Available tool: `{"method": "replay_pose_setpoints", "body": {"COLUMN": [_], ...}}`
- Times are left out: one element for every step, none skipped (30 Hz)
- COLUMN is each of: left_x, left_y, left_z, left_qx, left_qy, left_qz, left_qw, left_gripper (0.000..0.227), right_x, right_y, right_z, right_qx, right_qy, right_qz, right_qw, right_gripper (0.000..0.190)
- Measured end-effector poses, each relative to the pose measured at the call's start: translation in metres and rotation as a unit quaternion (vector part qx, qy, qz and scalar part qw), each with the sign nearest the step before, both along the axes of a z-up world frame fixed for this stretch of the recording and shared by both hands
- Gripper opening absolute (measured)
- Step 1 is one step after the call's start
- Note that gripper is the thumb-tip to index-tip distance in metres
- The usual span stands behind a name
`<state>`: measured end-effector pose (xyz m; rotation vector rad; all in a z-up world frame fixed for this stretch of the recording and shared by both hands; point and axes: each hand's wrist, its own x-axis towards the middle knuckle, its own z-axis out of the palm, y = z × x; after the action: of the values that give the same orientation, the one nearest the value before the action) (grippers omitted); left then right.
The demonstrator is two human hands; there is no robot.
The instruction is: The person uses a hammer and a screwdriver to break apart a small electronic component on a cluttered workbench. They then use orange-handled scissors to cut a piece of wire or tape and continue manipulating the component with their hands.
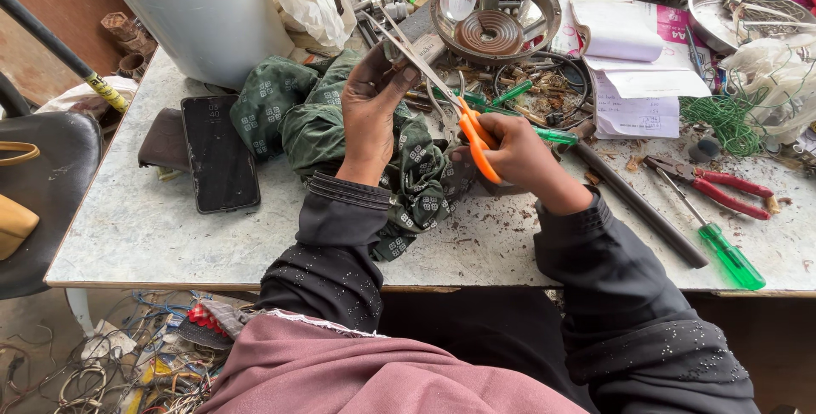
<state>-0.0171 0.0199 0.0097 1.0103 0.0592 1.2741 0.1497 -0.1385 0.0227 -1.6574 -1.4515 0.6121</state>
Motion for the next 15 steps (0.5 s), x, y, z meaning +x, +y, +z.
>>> {"method": "replay_pose_setpoints", "body": {"left_x": [-0.001,-0.002,-0.004,-0.006,-0.009,-0.011,-0.01,-0.008,-0.006,-0.005,-0.004,-0.003,-0.002,-0.002,-0.001], "left_y": [-0.001,-0.001,-0.002,-0.002,-0.001,-0.001,-0.001,-0.002,-0.002,-0.002,-0.001,0.0,0.002,0.003,0.004], "left_z": [0.002,0.003,0.005,0.007,0.008,0.01,0.009,0.008,0.006,0.004,0.002,0.0,-0.001,-0.002,-0.003], "left_qx": [0.008,0.016,0.025,0.011,-0.002,-0.014,-0.013,-0.012,-0.01,-0.012,-0.014,-0.015,-0.016,-0.019,-0.021], "left_qy": [0.015,0.029,0.044,0.036,0.028,0.02,0.026,0.033,0.04,0.033,0.025,0.017,0.007,-0.003,-0.013], "left_qz": [0.01,0.02,0.03,0.011,-0.008,-0.027,-0.021,-0.014,-0.008,-0.007,-0.007,-0.007,-0.016,-0.024,-0.032], "left_qw": [1.0,0.999,0.998,0.999,1.0,0.999,0.999,0.999,0.999,0.999,1.0,1.0,1.0,1.0,0.999], "left_gripper": [0.038,0.036,0.033,0.033,0.033,0.033,0.033,0.034,0.034,0.034,0.035,0.035,0.033,0.032,0.03], "right_x": [0.004,0.01,0.013,0.016,0.018,0.019,0.017,0.013,0.01,0.007,0.004,0.002,0.0,-0.001,-0.001], "right_y": [0.001,0.001,0.0,0.0,-0.001,-0.002,-0.002,-0.003,-0.002,-0.002,-0.001,0.0,0.0,-0.002,-0.003], "right_z": [-0.001,-0.003,-0.005,-0.007,-0.009,-0.009,-0.01,-0.012,-0.012,-0.012,-0.01,-0.009,-0.006,-0.004,-0.002], "right_qx": [0.007,0.014,0.02,0.01,0.001,-0.007,0.004,0.014,0.025,0.035,0.045,0.056,0.054,0.05,0.045], "right_qy": [0.057,0.114,0.17,0.153,0.135,0.116,0.129,0.143,0.156,0.143,0.131,0.118,0.058,-0.001,-0.06], "right_qz": [0.039,0.078,0.117,0.127,0.138,0.148,0.143,0.139,0.134,0.118,0.102,0.086,0.058,0.03,0.001], "right_qw": [0.998,0.99,0.978,0.98,0.981,0.982,0.981,0.98,0.978,0.982,0.985,0.988,0.995,0.998,0.997], "right_gripper": [0.03,0.028,0.026,0.025,0.023,0.022,0.023,0.024,0.025,0.028,0.032,0.035,0.04,0.045,0.05]}}
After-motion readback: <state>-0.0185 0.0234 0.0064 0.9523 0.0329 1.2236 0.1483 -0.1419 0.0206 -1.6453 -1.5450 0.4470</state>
